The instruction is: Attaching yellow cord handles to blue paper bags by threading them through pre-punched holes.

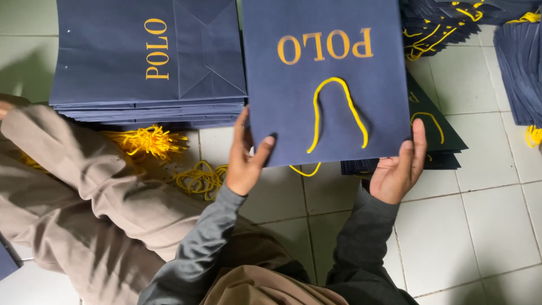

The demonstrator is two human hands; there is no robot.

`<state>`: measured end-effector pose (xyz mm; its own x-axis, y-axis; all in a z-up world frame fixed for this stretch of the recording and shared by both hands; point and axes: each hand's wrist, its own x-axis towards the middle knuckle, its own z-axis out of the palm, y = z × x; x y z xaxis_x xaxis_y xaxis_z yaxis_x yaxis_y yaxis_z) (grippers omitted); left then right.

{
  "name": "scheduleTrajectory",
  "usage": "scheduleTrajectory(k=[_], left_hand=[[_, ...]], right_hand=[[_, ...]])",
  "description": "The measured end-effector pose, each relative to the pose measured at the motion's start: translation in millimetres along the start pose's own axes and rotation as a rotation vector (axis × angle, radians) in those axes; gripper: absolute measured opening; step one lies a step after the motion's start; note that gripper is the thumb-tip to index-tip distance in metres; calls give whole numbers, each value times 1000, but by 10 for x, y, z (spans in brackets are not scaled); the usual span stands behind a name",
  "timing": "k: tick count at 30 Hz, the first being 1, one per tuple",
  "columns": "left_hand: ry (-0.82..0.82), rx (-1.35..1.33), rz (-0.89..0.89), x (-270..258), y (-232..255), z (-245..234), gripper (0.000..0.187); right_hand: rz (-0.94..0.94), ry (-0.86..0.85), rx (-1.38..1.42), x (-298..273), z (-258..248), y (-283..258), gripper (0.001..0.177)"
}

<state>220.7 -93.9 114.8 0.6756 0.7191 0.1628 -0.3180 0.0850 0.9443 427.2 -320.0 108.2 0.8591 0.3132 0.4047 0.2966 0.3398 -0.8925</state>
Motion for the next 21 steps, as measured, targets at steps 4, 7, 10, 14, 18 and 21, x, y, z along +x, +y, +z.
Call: scheduleTrajectory(k=[4, 7, 10, 14, 18, 21], left_hand=[[39, 379, -36, -45, -399, 100, 73], [54, 491, -39, -35, -585, 98, 56], [60, 531, -27, 12, -507, 124, 57], [23, 645, -108, 147, -554, 176, 72], [2, 684, -129, 236, -612, 186, 81], [1, 633, -88, 231, -524, 131, 75]], right_hand=[[156, 216, -45, -26, 38, 329, 40], [282, 286, -61, -50, 89, 445, 35], [259, 316, -92, -51, -14, 590, 33], [140, 296, -228, 4, -103, 744, 35], [110, 298, -230, -48, -118, 807, 47], [62, 323, -232, -97, 25, 662, 47]])
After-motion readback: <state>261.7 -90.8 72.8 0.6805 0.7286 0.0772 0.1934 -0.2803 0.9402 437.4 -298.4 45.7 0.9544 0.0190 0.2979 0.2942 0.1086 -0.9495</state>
